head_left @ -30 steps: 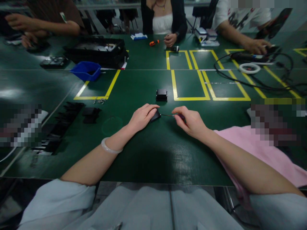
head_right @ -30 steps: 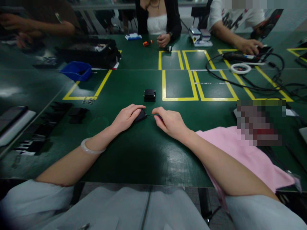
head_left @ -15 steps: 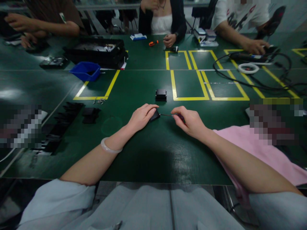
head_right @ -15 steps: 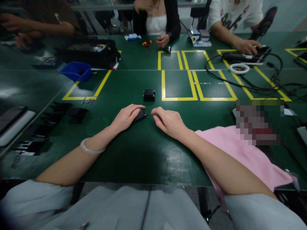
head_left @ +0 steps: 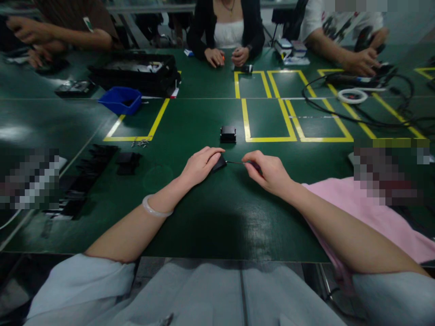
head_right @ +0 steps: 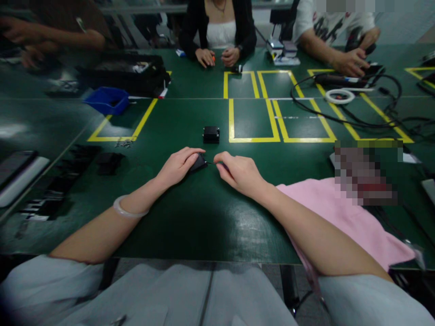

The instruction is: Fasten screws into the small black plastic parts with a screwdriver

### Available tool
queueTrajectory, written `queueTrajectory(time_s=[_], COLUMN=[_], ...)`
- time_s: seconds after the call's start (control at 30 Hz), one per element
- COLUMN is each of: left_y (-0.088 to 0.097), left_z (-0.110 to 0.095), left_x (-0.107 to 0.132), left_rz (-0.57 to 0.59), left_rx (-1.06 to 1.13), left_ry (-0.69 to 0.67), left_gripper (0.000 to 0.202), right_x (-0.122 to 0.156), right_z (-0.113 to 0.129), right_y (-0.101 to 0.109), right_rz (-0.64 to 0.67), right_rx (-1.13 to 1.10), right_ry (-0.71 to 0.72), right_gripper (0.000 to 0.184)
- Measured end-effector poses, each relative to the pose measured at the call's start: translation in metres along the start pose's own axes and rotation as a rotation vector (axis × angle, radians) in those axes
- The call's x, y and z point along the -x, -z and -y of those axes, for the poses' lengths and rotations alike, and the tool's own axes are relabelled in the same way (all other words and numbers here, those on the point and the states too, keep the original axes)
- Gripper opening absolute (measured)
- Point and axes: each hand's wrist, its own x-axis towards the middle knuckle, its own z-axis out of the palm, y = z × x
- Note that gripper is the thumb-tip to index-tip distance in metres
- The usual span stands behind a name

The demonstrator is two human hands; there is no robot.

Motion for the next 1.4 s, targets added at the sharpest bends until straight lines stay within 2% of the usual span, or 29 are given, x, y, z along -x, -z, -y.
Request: queueTrajectory(time_s=[0.3, 0.57, 0.77, 0.97, 1.2, 1.4], left_y=[0.0007, 0.0007, 0.0013, 0.0, 0.0002, 0.0001], left_z=[-0.0003, -0.0004, -0.0005, -0.0004, -0.0002, 0.0002], left_x=[0.0008, 0.0006, 0.0007, 0.0, 0.0013, 0.0003], left_rz=[0.003, 0.002, 0.004, 0.0, 0.002, -0.002], left_rx=[-0.006, -0.001, -0.007, -0.011, -0.005, -0.006], left_ry=[0.001, -0.002, 0.004, 0.003, 0.009, 0.011], left_gripper=[0.044, 0.044, 0.043, 0.043, 0.044, 0.044], right_x=[0.0, 0.0014, 0.0001, 0.0004, 0.0006, 0.0007], right_z=[-0.0025, -0.0011, -0.0014, 0.0002, -0.0016, 0.0004], right_y=[0.0005, -0.0003, 0.0004, -0.0002, -0.0002, 0.0001], right_rz=[0.027, 0.004, 0.048, 0.01, 0.051, 0.0], right_rx=[0.023, -0.018, -0.012, -0.03, -0.017, -0.022], right_ry=[-0.022, -0.029, -0.039, -0.043, -0.062, -0.034], right_gripper=[0.023, 0.02, 0.022, 0.018, 0.021, 0.021])
